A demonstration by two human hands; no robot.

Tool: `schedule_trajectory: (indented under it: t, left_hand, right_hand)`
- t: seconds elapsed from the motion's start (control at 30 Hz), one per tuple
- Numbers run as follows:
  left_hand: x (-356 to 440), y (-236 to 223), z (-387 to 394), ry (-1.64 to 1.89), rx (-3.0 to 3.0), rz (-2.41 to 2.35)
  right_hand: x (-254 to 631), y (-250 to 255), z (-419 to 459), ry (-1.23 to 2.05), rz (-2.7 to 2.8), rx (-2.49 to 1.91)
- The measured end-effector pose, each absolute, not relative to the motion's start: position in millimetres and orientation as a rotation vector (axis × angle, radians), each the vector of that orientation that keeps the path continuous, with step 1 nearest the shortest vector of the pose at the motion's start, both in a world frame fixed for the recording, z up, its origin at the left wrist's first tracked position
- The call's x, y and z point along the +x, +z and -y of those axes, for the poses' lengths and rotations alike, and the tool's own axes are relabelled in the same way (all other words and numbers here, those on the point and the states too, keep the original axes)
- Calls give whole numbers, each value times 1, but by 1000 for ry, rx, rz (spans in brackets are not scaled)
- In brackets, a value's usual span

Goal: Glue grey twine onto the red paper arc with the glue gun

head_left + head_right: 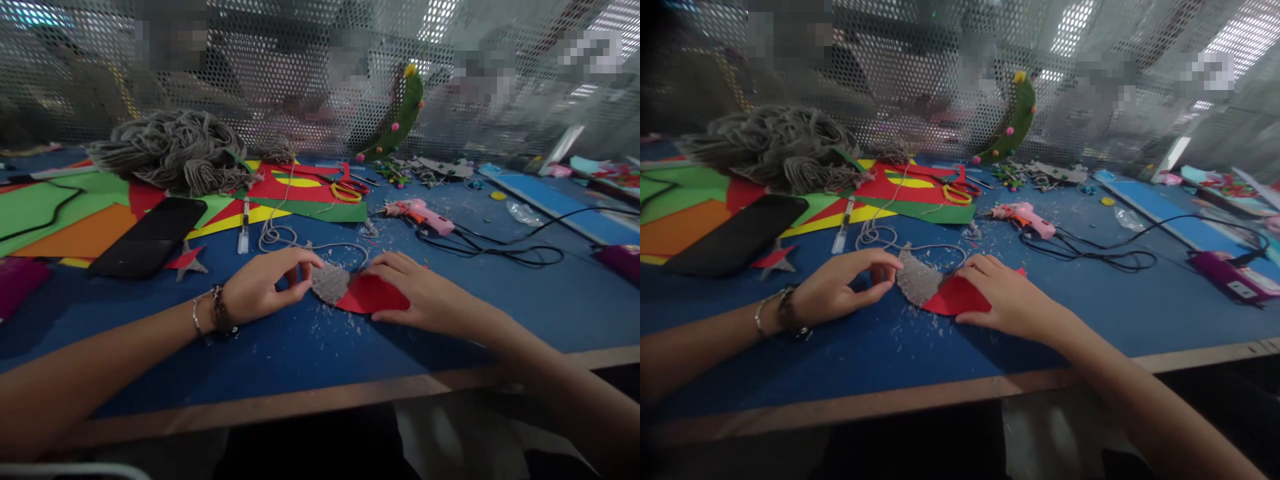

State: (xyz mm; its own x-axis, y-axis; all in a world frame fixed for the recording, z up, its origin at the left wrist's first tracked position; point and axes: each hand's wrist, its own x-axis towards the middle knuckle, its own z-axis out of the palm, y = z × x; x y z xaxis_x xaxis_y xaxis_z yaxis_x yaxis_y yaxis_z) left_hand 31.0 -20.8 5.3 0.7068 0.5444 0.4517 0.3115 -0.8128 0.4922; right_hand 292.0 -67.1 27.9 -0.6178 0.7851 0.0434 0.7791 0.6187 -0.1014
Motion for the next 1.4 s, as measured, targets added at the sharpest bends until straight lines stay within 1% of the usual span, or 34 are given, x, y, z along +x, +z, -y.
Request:
schedule_trajectory:
  t: [0.17, 0.3, 0.4, 0.5, 0.63, 0.7, 0.77, 0.9, 1.03, 1.2, 1.3, 1.4]
  left_hand:
    - [31, 12, 11, 824, 2395, -701]
    - [30, 15, -4, 883, 2251, -717]
    - [29, 19, -19, 984, 2119, -700]
    - [32, 28, -30, 1111, 1925, -675]
    - [44, 35, -36, 1210, 1532, -605]
    - [52, 33, -35, 1157, 1543, -538]
    - [61, 29, -32, 989, 1670, -493]
    - [81, 26, -14, 778, 1819, -461]
    - [95, 30, 4, 655, 1947, -537]
    - [80, 45, 22, 651, 2154, -635]
    - [60, 49, 31, 598, 2315, -648]
    - [47, 42, 33, 447, 2773, -650]
  right_hand:
    - [292, 30, 62, -265, 2920, -1150]
    - [288, 30, 65, -598, 2876, -1088]
    - [289, 36, 65, -667, 2766, -1064]
    - [292, 52, 64, -494, 2594, -1086]
    - [293, 74, 63, -53, 2271, -1229]
    - [291, 77, 59, 160, 2075, -1285]
    - [288, 74, 53, 393, 1878, -1299]
    - [277, 64, 41, 825, 1482, -1292]
    - [267, 65, 39, 1008, 1230, -1309]
    - [268, 62, 45, 1069, 1024, -1382]
    - [271, 49, 49, 1179, 1118, -1431]
    - [270, 37, 50, 1327, 1360, -1600]
